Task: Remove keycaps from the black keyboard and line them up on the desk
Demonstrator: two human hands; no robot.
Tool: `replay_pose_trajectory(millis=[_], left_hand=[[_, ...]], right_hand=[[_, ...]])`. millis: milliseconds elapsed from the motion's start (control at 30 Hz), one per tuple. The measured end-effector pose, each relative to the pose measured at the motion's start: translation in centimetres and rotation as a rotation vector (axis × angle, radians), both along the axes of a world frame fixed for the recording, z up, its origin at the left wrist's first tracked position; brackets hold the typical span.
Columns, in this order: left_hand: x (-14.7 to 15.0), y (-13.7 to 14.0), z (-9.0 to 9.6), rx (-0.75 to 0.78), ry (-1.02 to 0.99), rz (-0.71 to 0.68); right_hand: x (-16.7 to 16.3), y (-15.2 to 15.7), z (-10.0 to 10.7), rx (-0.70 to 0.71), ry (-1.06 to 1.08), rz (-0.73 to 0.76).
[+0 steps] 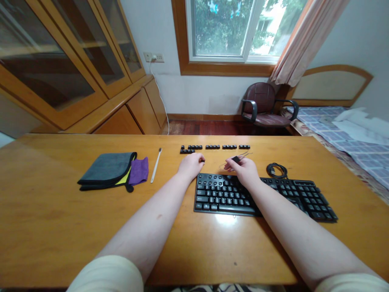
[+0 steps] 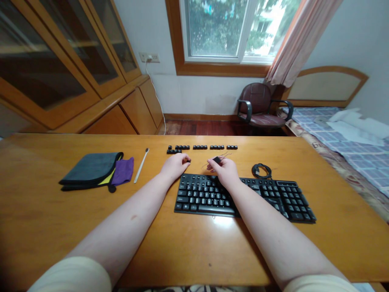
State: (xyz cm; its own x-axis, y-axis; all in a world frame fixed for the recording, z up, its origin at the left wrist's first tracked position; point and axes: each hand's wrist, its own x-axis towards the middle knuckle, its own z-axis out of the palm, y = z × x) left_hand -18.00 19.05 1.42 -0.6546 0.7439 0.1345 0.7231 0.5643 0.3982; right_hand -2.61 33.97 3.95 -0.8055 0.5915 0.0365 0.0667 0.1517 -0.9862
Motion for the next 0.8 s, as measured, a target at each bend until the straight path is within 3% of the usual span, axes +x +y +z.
replay_pose_trajectory(millis=[800], left_hand=[[0.19,-0.30,0.62,-0.097,0.067,0.150]], right_hand=[[0.17,-0.13,0.06,0.045,0.004,0.013]])
